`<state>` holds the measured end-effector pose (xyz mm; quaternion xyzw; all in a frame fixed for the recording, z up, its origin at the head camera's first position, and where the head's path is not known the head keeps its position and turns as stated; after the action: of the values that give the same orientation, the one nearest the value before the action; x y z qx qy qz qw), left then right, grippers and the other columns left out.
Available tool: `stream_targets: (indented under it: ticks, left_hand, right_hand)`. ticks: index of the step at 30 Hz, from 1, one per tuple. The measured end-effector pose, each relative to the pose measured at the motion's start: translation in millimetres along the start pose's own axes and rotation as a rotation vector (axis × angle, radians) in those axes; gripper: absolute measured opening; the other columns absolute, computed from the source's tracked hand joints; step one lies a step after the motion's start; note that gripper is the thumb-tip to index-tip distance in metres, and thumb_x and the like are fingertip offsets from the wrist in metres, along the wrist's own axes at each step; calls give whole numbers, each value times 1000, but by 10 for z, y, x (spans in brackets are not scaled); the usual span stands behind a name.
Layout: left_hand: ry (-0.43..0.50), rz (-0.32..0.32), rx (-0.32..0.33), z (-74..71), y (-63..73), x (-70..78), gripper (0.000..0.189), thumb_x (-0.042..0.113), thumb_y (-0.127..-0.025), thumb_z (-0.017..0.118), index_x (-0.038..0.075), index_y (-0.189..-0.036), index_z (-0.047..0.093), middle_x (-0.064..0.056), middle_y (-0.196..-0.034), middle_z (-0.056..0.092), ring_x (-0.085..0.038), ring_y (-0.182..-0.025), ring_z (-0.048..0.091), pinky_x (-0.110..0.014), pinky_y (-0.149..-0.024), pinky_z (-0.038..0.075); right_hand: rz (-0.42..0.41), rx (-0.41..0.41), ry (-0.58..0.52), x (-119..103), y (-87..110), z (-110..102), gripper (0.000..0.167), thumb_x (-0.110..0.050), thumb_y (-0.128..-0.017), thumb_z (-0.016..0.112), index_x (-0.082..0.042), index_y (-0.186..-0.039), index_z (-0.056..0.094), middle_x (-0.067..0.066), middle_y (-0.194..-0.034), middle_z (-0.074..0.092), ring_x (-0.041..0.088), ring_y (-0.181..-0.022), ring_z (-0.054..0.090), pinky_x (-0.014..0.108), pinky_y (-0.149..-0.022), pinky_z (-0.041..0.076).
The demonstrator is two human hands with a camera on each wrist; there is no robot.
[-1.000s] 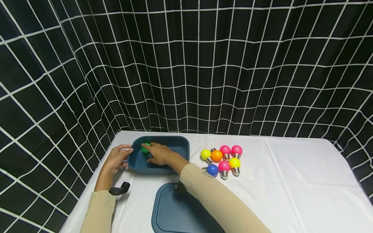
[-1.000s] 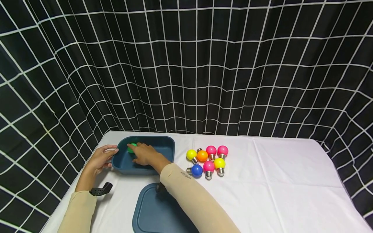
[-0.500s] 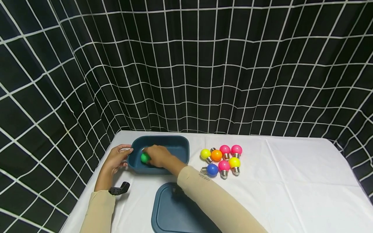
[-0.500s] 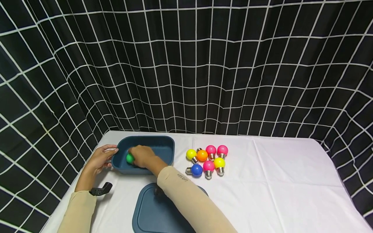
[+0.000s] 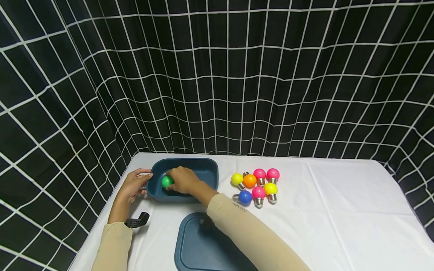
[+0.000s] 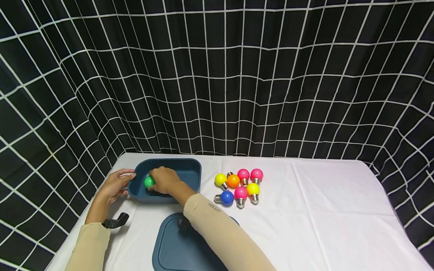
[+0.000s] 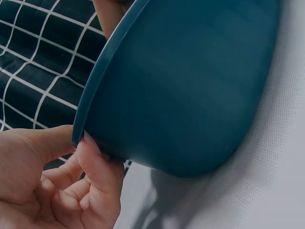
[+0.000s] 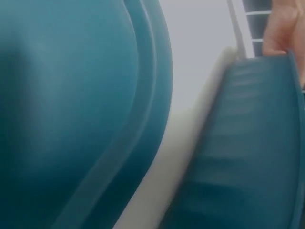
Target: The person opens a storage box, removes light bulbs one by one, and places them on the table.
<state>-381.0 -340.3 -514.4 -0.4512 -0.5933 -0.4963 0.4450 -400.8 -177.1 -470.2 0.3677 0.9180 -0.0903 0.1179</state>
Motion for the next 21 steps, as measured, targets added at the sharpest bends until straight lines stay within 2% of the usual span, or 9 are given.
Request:
stream_targets:
  ticks: [4, 7, 21]
  left_hand:
    - [-3, -1, 1, -1, -10, -14, 41, 16, -103, 61, -4, -136, 48, 7, -77, 64, -3, -56, 55, -16, -44, 47]
    - [-1, -3, -2, -5, -12, -25, 41, 16, -103, 61, -4, -136, 47, 7, -78, 65, -3, -58, 57, -17, -45, 48]
    - [-7, -8, -2, -2, 8, 4, 43, 17, -103, 62, -4, -137, 47, 7, -79, 66, -4, -59, 59, -18, -46, 49]
  right_hand:
    - [12, 35, -67, 54, 69, -88, 47, -39, -89, 79, -14, -128, 71, 1, -115, 73, 11, -95, 66, 24, -79, 53]
    - [13, 53, -76, 72, 130, -148, 48, -40, -90, 79, -13, -129, 70, 1, -115, 73, 11, -94, 66, 24, -78, 53]
    - [-2, 135, -112, 126, 415, -414, 47, -42, -87, 81, -9, -120, 72, -2, -98, 74, 4, -77, 62, 18, -66, 50]
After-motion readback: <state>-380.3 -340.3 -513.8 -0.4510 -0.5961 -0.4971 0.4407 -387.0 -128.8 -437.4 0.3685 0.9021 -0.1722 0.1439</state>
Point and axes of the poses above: each hand's wrist, its own y-axis away from the middle knuckle, its own z-axis out of the palm, x = y × z, the point moved 8 cm from there along -y, towards the middle knuckle
